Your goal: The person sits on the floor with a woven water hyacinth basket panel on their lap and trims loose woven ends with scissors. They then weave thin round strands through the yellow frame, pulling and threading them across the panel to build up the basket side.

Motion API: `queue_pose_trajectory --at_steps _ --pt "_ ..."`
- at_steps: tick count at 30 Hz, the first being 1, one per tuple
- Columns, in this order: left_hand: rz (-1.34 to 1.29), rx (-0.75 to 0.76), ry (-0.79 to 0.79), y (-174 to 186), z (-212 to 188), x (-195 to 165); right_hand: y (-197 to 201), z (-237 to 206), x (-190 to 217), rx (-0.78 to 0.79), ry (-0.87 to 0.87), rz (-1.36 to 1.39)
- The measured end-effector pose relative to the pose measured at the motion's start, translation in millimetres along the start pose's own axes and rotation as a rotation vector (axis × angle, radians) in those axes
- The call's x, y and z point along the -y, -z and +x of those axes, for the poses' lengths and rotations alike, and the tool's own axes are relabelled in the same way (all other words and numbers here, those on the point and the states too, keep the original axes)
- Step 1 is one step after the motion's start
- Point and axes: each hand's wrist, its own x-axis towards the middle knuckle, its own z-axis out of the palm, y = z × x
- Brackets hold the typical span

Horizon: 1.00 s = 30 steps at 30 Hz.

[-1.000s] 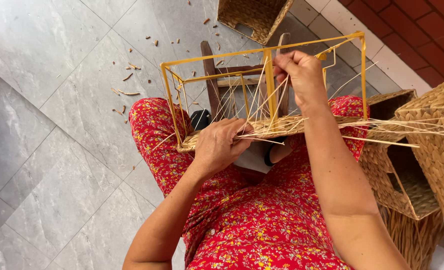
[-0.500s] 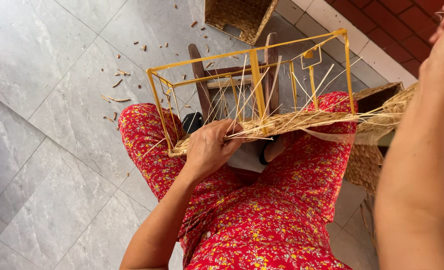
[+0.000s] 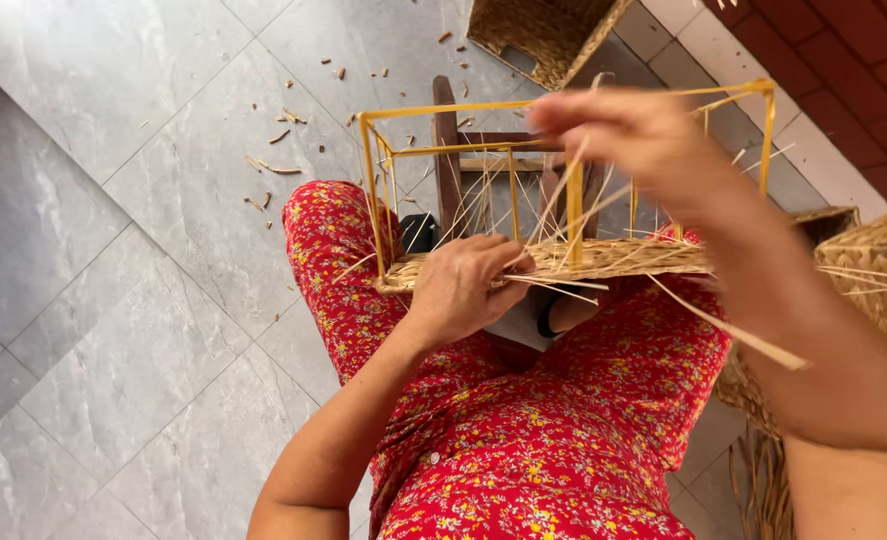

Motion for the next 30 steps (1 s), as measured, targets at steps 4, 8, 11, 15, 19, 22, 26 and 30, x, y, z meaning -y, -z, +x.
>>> queue_pose_trajectory --at_steps 4,8,11,15,19,22,26,30 --pt "0.012 -0.068 -0.088 -6 -1 -1 -72 62 -37 0.113 -0.353 0.281" --pt "0.011 -0.072 -0.101 -10 -1 -3 -102 92 -61 0.021 -0.286 0.741" --pt "-0.009 -0.085 -0.111 -11 -1 -4 -111 98 -68 0.031 -0.179 0.871" --pt "-0.018 -0.069 -0.082 -10 1 -5 -115 104 -73 -0.048 -0.213 0.779" --pt "-0.007 -0.051 -0.049 -8 1 -6 -106 102 -69 -0.082 -0.314 0.477" --pt "0.005 -0.032 -0.010 -7 0 -7 -81 75 -48 0.032 -0.232 0.150" --pt "-0.039 -0.011 0.089 -7 4 -10 6 10 -7 -0.270 0.076 0.060" --pt "-0.050 0.070 0.277 -5 12 -12 58 -45 18 -0.538 0.297 -0.322"
